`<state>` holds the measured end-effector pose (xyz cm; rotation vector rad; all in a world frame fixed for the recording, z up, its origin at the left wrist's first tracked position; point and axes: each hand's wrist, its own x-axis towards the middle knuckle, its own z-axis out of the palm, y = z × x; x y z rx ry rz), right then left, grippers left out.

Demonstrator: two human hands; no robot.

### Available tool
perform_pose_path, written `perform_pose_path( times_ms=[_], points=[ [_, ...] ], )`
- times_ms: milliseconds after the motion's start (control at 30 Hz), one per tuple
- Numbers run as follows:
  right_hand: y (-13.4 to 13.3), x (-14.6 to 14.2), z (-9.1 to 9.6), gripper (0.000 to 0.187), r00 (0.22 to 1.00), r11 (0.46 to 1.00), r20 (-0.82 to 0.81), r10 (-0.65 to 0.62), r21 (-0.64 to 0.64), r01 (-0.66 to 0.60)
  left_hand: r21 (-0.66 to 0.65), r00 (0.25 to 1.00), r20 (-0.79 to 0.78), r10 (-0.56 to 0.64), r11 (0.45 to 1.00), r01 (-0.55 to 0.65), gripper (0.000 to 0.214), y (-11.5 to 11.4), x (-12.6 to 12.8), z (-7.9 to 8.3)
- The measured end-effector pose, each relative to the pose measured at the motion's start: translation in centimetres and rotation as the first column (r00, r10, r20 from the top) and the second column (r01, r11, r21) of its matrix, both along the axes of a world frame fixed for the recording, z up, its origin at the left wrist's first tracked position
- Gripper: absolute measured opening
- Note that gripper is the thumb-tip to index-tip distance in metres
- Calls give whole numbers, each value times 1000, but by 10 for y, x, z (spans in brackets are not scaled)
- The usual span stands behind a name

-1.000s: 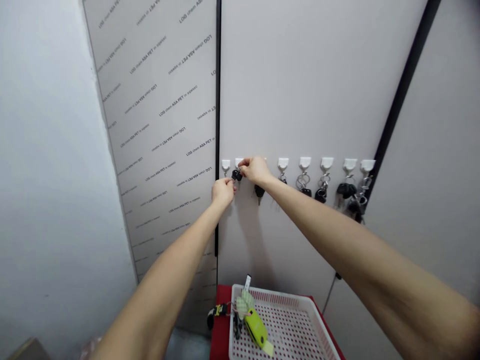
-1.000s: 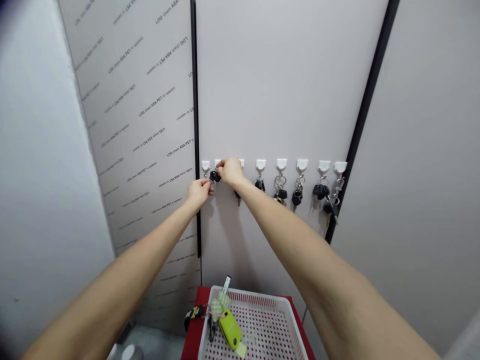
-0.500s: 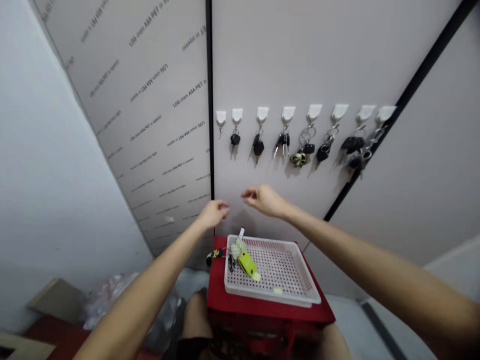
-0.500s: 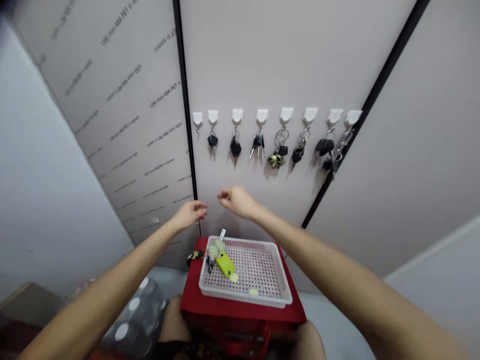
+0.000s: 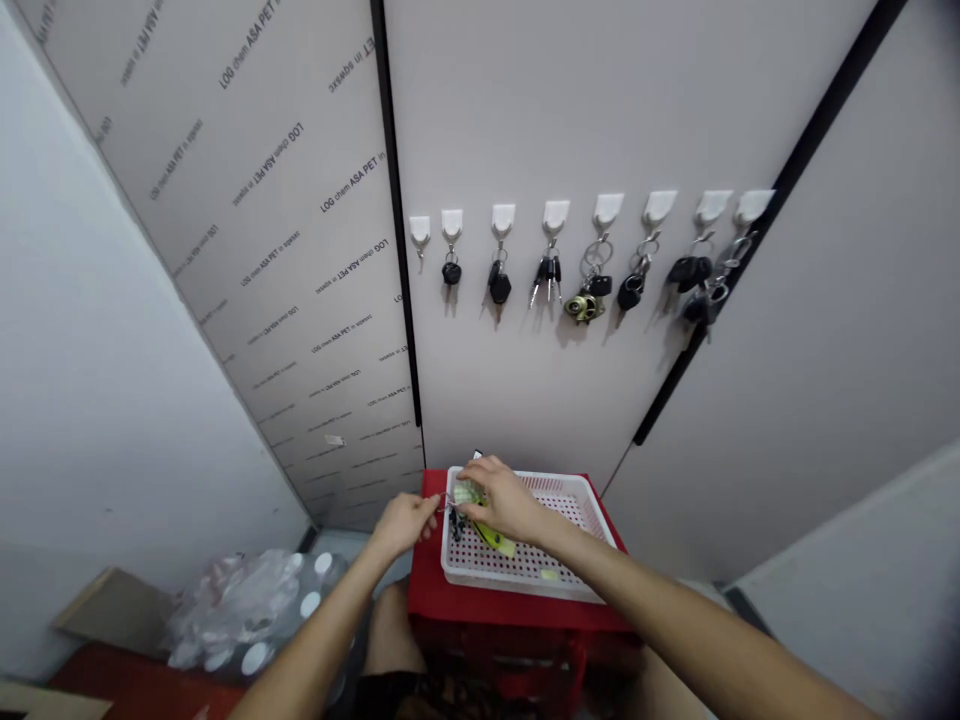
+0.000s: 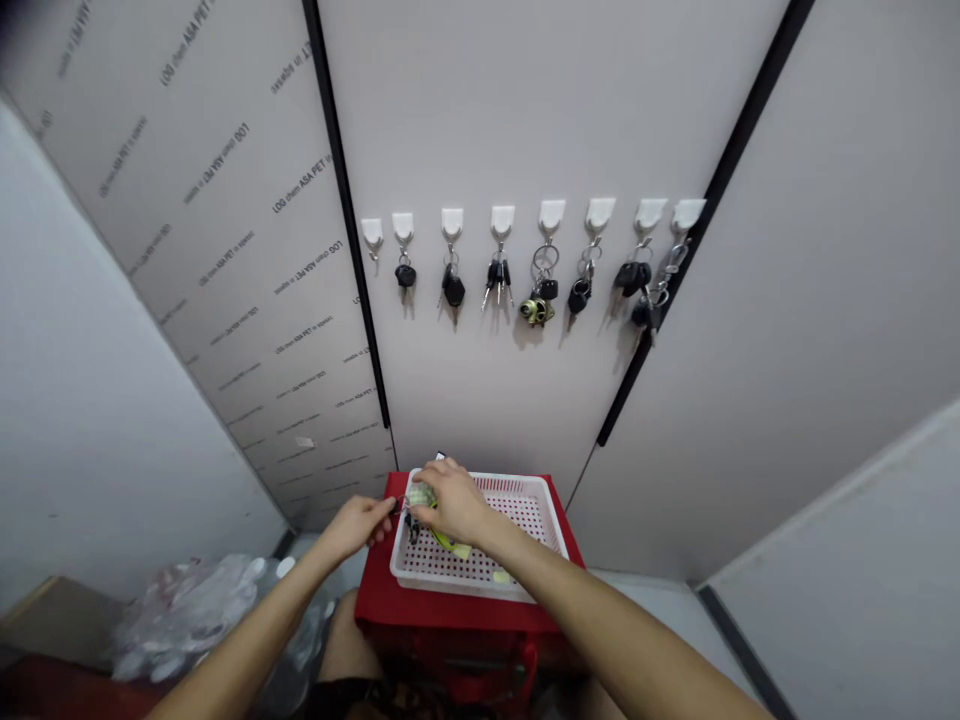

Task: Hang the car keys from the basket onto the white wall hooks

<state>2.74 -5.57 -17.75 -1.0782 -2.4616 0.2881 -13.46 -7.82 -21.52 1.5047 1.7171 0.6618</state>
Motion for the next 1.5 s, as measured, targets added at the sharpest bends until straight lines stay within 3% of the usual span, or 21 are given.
perform_pose_path(
  times_ms=[67, 133, 233, 333, 433, 533, 633, 700, 800, 900, 1067, 1300, 1500],
  points=[
    [0, -11, 0, 29, 991, 999, 127, 45, 21, -48, -108, 992, 119, 35, 994, -22, 45, -3, 2, -11],
    [-1, -21, -2, 26, 967, 997, 246, 71, 25, -79, -117, 945, 275, 178, 982, -151, 41, -2, 5, -17],
    [-5, -31, -3, 20, 943, 994, 317, 100, 6, -108, -129, 776, 537, 331, 941, -312, 32, 3, 10, -17],
    [-9, -31, -2, 15, 972, 992, 202, 121, -50, -113, -131, 643, 699, 312, 940, -314, 33, 7, 12, -12],
    [-8, -26, 0, 12, 997, 993, -69, -21, -117, 13, -68, 605, 761, 234, 956, -285, 36, 10, 19, -4],
    [2, -20, 8, 14, 925, 955, -315, -211, -270, 126, 37, 625, 768, 139, 965, -261, 32, 11, 31, 13],
    [15, -16, 27, 14, 828, 915, -487, -278, -397, 74, 171, 673, 739, 38, 956, -241, 22, 12, 47, 40],
    [21, -14, 48, 12, 777, 911, -557, -292, -409, 49, 258, 713, 702, -5, 934, -247, 14, 13, 55, 63],
    [26, -14, 89, 10, 735, 941, -619, -276, -330, 75, 359, 767, 641, -18, 891, -279, 9, 19, 61, 98],
    [32, -21, 132, 15, 721, 978, -661, -209, -156, 140, 480, 816, 577, -40, 825, -299, 12, 28, 58, 133],
    [57, -47, 185, 18, 699, 961, -703, -133, 83, 265, 640, 882, 471, 9, 684, -349, 14, 48, 42, 178],
    [88, -82, 212, 16, 700, 954, -704, -120, 113, 277, 692, 916, 369, 159, 611, -385, 16, 77, 18, 209],
    [102, -94, 214, 12, 723, 911, -624, -297, 42, 410, 699, 940, 225, 258, 630, -340, 19, 92, 6, 211]
  ],
)
